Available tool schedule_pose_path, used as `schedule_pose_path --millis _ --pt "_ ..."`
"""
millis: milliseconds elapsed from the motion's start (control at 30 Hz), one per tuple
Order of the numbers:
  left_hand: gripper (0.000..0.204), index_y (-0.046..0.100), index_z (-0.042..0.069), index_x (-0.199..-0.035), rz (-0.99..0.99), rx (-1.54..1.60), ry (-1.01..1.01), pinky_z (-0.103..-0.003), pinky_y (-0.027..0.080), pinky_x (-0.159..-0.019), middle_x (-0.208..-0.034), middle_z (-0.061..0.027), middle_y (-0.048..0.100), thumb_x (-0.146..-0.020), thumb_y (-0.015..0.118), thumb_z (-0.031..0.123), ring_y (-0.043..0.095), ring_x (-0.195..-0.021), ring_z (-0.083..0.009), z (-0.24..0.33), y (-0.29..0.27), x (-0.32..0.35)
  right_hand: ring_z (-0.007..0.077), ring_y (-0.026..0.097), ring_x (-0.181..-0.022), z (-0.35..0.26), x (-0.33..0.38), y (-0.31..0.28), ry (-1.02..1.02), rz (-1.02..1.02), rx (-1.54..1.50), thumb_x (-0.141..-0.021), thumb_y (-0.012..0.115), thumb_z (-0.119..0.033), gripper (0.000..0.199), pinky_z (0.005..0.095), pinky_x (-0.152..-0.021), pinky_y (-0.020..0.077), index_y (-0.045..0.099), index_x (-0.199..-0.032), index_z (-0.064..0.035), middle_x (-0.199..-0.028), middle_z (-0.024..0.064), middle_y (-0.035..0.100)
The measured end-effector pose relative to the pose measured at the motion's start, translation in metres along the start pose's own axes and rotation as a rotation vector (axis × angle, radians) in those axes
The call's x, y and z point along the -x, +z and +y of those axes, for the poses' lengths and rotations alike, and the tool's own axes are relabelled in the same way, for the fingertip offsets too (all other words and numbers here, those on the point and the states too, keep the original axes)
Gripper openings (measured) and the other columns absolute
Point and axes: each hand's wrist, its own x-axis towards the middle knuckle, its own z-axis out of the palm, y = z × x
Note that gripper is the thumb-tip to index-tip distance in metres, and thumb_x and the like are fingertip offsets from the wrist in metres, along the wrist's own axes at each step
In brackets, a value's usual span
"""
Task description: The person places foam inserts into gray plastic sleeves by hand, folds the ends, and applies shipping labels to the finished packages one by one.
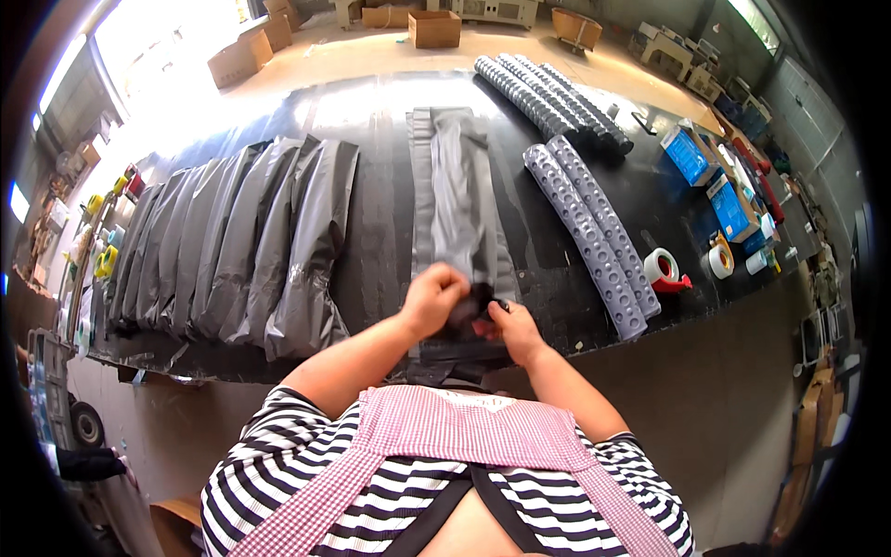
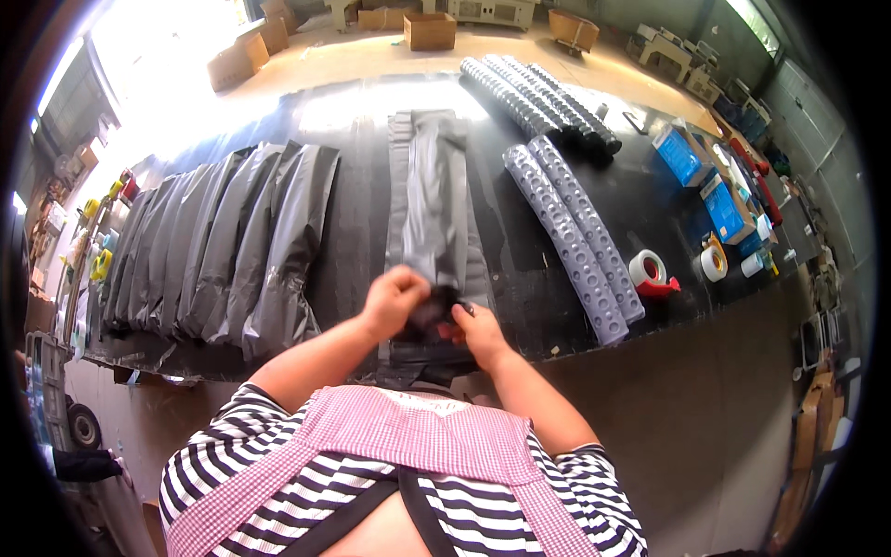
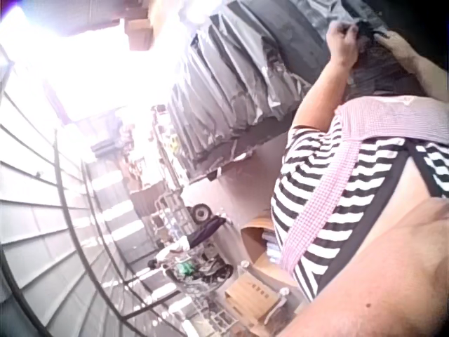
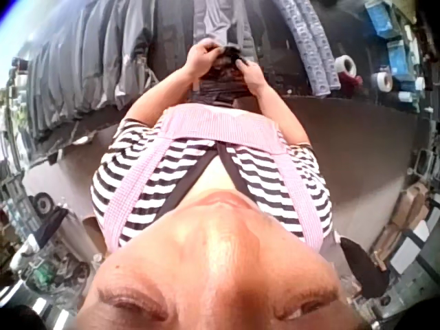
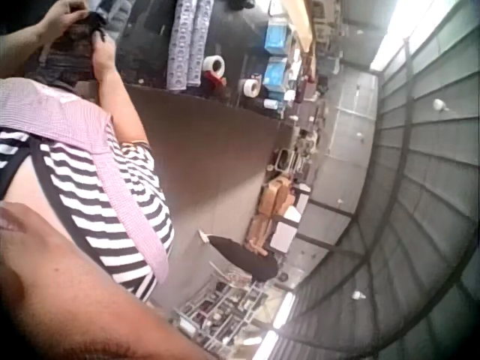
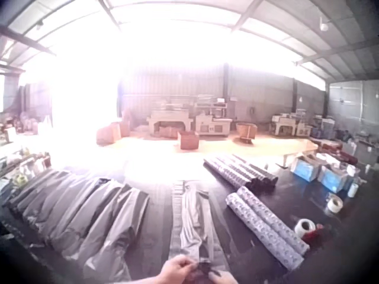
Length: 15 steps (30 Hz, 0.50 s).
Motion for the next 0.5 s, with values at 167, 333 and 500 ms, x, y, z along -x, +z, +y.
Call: schedule_pose_path --millis 167,333,500 --pt "0.006 0.072 0.006 -0.088 -0.241 -0.357 0.244 -0.036 0.051 -0.079 -0.088 -0.0065 0.064 -0.083 0.075 0.004 0.062 -0.085 -0.0247 0.025 -0.014 0.045 0.0131 0.066 -0.081 0.028 0.05 -0.011 0.348 -0.444 0.624 -0.1 0.063 -0.025 0.029 0.0316 -0.073 0.0518 0.072 -0.102 0.0025 -0.088 0.008 0.074" --pt "0.095 0.036 0.01 -0.153 0.067 -0.536 0.052 -0.044 0.04 -0.109 -0.138 -0.0192 0.049 -0.072 0.086 0.012 0.043 -0.132 -0.039 -0.028 -0.005 0.086 0.0125 0.063 -0.076 0.079 0.059 -0.025 0.439 -0.288 0.292 -0.104 0.057 -0.022 0.024 0.0294 -0.067 0.0515 0.07 -0.105 -0.0025 -0.088 0.0032 0.07" --pt "0.073 0.041 0.007 -0.144 -0.013 -0.306 -0.487 -0.035 0.051 -0.076 -0.084 -0.0089 0.062 -0.08 0.078 0.006 0.062 -0.081 -0.0217 -0.047 -0.024 0.131 0.0145 0.062 -0.073 0.136 0.069 -0.045 0.252 -0.122 0.144 -0.103 0.057 -0.02 0.022 0.0314 -0.066 0.0509 0.069 -0.098 -0.0017 -0.082 0.0057 0.069"
